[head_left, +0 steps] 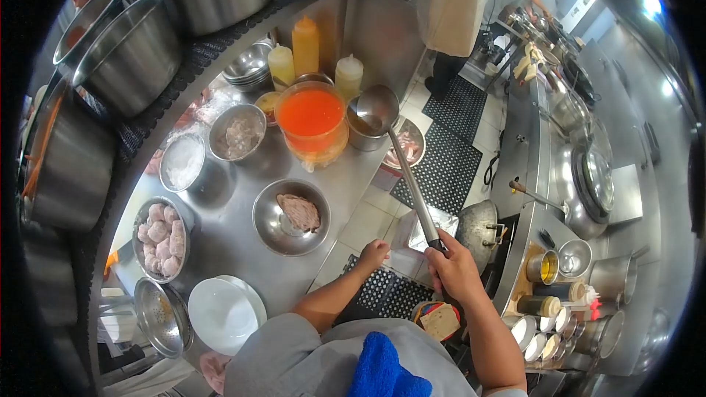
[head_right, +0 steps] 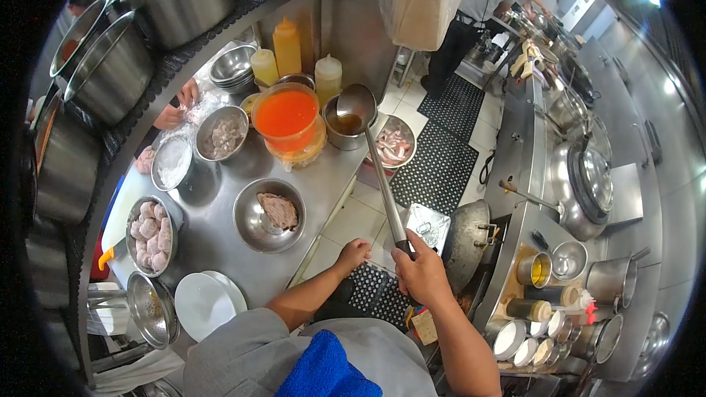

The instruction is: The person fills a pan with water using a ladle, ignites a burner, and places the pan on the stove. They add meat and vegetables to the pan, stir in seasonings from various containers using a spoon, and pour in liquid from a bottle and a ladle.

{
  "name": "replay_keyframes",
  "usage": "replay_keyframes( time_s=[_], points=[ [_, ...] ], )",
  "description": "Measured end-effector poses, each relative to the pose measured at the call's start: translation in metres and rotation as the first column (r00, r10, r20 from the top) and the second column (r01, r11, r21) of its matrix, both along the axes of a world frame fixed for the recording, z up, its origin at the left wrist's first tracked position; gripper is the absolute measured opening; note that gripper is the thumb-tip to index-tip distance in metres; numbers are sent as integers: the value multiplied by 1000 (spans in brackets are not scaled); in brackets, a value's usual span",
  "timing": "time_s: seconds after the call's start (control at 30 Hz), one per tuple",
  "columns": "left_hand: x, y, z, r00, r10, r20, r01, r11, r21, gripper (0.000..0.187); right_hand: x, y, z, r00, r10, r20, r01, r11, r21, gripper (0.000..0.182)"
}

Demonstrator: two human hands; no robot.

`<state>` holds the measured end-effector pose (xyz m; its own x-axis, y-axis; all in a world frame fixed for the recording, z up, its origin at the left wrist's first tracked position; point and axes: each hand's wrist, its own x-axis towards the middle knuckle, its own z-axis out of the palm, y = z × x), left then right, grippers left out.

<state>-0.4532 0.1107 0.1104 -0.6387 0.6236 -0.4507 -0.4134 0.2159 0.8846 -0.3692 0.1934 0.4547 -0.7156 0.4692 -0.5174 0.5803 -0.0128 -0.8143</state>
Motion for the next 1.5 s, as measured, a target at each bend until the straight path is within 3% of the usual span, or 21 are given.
replay_keyframes(
  time_s=[0.23,0.53,0.77,0.83,1.03,1.13,1.2,1.3,1.37,1.5],
  points=[
    [6,-6,7,1000,-26,4,26,999,-25,26,-2,4,3,1000,-1,21,1,1000,22,53],
    [4,-10,1,998,-28,-47,26,999,-37,26,-9,20,26,981,161,112,-179,967,181,44],
    [-9,-5,6,1000,13,-28,-13,1000,1,27,-10,7,25,978,133,160,-173,948,268,46],
    [-19,0,20,999,40,-18,-40,999,18,27,-11,-2,25,989,79,121,-110,956,273,41],
    [-49,17,83,994,91,54,-97,986,139,30,-12,-2,29,968,127,216,-190,933,305,47],
    [-65,26,109,983,162,83,-176,962,208,27,-10,-4,31,968,158,197,-220,910,351,48],
    [-84,34,125,955,296,8,-289,925,248,18,-7,-6,29,969,149,196,-213,906,366,47],
    [-122,46,153,905,423,-34,-395,869,297,21,-5,-6,27,971,147,191,-213,893,395,47],
    [-144,58,155,807,568,165,-578,699,422,27,-5,-5,26,972,149,182,-213,885,414,47],
    [-158,60,162,802,576,159,-584,699,413,29,-6,2,28,978,138,154,-179,938,297,44]
  ],
)
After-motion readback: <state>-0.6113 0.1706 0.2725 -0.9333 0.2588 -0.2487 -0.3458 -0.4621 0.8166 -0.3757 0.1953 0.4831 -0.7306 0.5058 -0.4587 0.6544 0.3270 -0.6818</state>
